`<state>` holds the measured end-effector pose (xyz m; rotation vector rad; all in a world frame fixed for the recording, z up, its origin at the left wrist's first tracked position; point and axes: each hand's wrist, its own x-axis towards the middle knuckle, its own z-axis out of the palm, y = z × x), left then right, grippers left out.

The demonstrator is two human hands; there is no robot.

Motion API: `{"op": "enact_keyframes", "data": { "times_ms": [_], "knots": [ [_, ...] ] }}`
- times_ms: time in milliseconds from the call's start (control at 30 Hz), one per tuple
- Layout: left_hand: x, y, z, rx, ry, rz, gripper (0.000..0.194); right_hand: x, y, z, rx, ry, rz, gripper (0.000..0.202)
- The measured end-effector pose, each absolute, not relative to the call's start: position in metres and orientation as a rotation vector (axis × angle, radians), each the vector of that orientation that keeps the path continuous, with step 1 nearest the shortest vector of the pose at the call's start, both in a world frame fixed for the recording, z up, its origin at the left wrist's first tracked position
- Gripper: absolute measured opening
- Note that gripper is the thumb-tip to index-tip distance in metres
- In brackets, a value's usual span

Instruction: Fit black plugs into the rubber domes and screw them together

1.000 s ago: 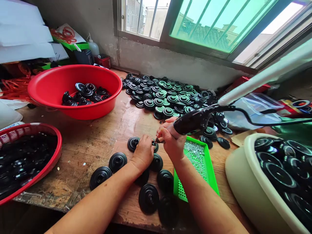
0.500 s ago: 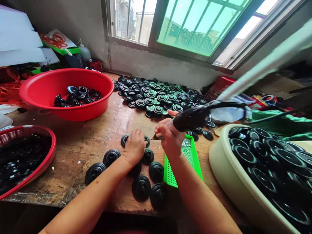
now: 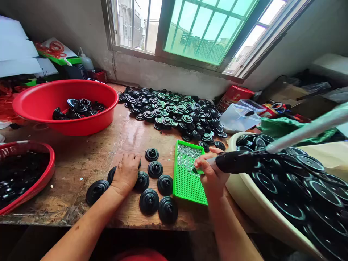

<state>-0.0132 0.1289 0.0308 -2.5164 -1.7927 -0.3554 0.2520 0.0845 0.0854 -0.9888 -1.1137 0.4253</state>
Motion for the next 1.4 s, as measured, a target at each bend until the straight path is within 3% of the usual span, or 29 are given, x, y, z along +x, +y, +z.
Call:
{"op": "enact_keyframes", "data": {
  "times_ms": [533, 833, 1100, 1400],
  "knots": [
    [-0.004, 0.123, 0.03, -2.467, -1.839, -0.381, 0.025, 0.259, 0.094, 0.073, -0.996, -1.112, 0.382, 0.038],
    [-0.004, 0.126, 0.01, -2.443, -1.933, -0.843, 0.032, 0.259, 0.093, 0.077, -0.993, -1.108, 0.369, 0.037],
    [-0.002, 0.135, -0.006, -2.461, -1.883, -1.34, 0.02, 0.215, 0.088, 0.114, -0.797, -1.127, 0.512, 0.04],
    [0.001, 0.132, -0.007, -2.437, -1.91, -1.412, 0.02, 0.124, 0.141, 0.104, -0.587, -1.235, 0.815, 0.04]
  ]
}}
